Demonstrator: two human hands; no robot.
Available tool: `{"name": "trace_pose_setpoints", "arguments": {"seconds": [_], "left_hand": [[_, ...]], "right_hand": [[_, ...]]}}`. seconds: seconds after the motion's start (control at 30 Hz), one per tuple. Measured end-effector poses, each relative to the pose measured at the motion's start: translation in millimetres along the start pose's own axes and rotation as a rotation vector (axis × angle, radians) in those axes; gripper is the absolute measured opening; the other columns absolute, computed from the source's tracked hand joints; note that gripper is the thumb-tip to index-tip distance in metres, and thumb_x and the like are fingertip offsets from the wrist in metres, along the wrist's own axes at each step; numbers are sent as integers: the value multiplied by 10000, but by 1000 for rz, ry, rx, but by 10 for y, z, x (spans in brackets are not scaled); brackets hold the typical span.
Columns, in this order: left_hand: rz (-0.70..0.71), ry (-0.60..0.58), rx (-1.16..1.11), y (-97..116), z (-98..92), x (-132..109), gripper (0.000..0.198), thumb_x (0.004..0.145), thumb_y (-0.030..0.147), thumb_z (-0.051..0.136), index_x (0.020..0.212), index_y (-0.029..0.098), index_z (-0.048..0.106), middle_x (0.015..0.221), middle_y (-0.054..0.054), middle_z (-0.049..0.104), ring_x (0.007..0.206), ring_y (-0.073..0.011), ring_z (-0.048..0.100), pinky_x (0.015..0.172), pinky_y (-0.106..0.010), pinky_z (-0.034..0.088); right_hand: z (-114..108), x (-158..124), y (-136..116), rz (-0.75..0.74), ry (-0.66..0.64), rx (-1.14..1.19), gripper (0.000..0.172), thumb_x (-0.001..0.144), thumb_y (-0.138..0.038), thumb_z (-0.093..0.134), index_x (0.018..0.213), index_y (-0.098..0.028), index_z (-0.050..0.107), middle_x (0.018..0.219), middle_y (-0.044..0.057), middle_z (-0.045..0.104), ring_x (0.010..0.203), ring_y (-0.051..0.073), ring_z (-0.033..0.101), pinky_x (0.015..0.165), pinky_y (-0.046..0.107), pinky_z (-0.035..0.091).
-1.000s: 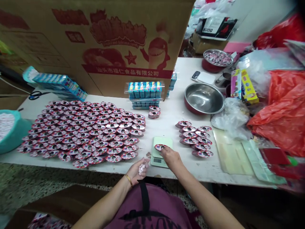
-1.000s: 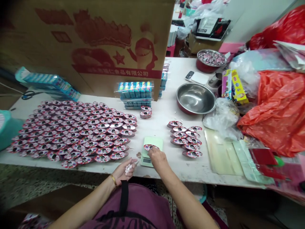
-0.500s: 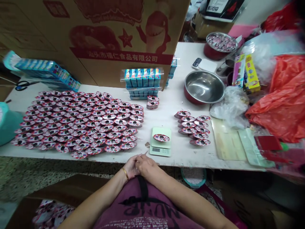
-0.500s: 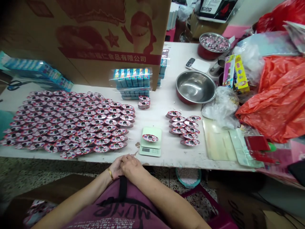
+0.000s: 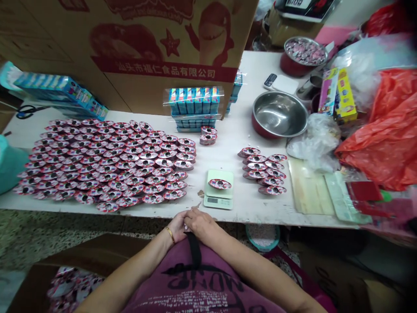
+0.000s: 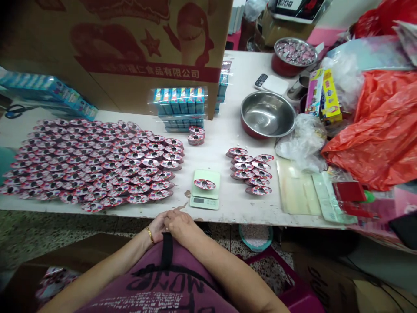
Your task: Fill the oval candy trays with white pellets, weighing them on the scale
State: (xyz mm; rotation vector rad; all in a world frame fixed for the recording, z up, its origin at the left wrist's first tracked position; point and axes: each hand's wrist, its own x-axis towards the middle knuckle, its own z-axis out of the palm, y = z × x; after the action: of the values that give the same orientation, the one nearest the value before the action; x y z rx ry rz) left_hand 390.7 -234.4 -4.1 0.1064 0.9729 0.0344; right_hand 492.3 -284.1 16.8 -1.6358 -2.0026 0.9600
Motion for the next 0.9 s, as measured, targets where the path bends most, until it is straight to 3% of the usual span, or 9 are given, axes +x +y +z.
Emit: {"name": "trace_pose_setpoints", "arguments": {"seconds": [0.13,0.3,0.43,0.57,0.63,0.7,0.77,0.9], "left_hand": [[3,10,-121,0,16,30,127,695,213,511,639,105,546,541,-29,562,492,-97,530,515,-205,431],[-28,32,-145,21,-17,42,171,695,243,548,742,81,571,638,-76,598,535,-97,553,469,-169,426],[-23,25,-153,19,-24,33,156,695,235,551,746,89,575,644,-78,600,540,-99,557,464,-169,429],[6,2,-159,-1,3,15,184,694,219,551,787,64,582,694,-100,618,593,-118,577,550,-194,452],[20,-25,-178,-13,25,12,176,696,177,537,814,55,582,735,-108,625,648,-134,587,621,-223,457],[30,-45,-197,-26,40,17,139,691,133,521,791,60,584,714,-92,626,648,-135,586,646,-244,454],[41,-43,-204,-37,40,24,105,684,110,516,752,70,585,654,-63,617,606,-126,577,635,-252,450],[33,-52,-182,-51,9,18,162,684,92,495,816,74,588,680,-59,619,622,-134,575,651,-280,445]], "right_hand": [[-249,-86,124,-48,30,-142,129,767,-140,432,793,-160,556,785,50,541,759,138,467,646,228,408],[-729,-104,595,180,249,-246,218,816,-141,349,870,-171,558,900,80,537,864,153,467,739,257,389],[-937,-57,871,272,258,-237,237,818,-182,355,937,-206,559,930,66,542,871,156,482,749,269,392],[-813,-162,765,280,369,-211,287,826,-186,318,1024,-205,524,1002,73,523,921,163,475,784,288,392],[-634,-232,567,168,288,-196,283,822,-176,325,1024,-204,522,978,74,532,916,162,476,777,282,398],[-439,-269,338,48,101,-198,259,810,-173,365,1015,-198,521,923,69,545,858,162,486,728,269,412],[-296,-270,153,50,-4,-227,233,796,-162,398,995,-179,518,874,63,545,811,164,481,690,266,415],[-231,-256,40,88,-44,-252,184,794,-144,407,943,-164,515,857,57,529,806,160,459,702,265,404]]}}
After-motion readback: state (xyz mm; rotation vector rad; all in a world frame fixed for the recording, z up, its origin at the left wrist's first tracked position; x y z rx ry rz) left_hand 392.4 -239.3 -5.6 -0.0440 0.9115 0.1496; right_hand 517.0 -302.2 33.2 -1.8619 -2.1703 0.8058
